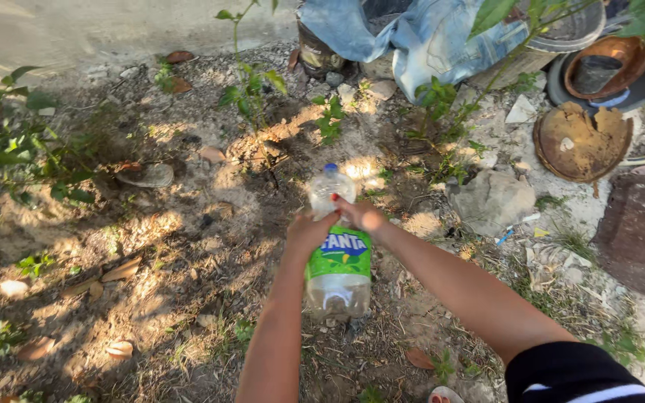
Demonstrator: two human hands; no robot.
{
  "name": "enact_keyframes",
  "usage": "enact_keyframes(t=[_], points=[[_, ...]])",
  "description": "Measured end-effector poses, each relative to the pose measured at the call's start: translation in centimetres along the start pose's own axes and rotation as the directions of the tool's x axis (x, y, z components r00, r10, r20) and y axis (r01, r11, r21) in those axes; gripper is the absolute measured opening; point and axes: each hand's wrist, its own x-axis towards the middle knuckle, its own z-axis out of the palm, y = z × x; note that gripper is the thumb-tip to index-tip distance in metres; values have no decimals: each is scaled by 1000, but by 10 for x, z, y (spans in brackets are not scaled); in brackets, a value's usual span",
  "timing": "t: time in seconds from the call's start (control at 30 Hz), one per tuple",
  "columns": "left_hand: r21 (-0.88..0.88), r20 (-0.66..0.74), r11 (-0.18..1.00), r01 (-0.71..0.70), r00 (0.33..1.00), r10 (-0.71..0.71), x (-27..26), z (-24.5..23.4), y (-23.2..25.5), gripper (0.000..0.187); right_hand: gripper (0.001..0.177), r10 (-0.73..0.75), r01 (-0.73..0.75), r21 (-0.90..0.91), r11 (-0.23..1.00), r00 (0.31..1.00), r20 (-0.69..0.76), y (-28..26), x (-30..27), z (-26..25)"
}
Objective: The person plucks leaves from a plant by hand and pours water from a plastic bottle onto the soil around the plants before placing the bottle on the ground.
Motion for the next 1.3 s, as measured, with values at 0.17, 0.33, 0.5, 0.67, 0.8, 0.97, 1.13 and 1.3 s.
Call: enact_keyframes(t=[0.17,0.33,0.5,0.67,0.8,0.97,1.13,1.3], points=[[15,70,996,88,994,-89,18,53,26,80,91,33,-33,-8,999,998,-52,32,8,-58],[-77,160,990,121,981,-108,8,71,70,71,82,157,-158,0,987,978,-135,20,-23,-100],[-175,275,978,110,960,-59,-5,86,99,56,84,144,-128,157,979,985,-93,22,-53,-139],[-132,302,991,27,953,14,45,133,97,48,77,191,-123,319,940,963,-192,51,-30,-157],[63,257,996,-56,966,38,72,164,94,54,72,111,-43,325,945,974,-195,76,-2,-168],[-6,250,999,-49,967,49,78,178,93,51,78,148,-91,294,951,973,-179,82,-3,-174],[86,205,993,-76,977,57,77,188,102,57,78,148,-95,287,953,974,-171,82,-3,-184],[0,186,980,-197,963,193,73,188,107,47,76,71,-21,250,968,978,-194,79,1,-194]])
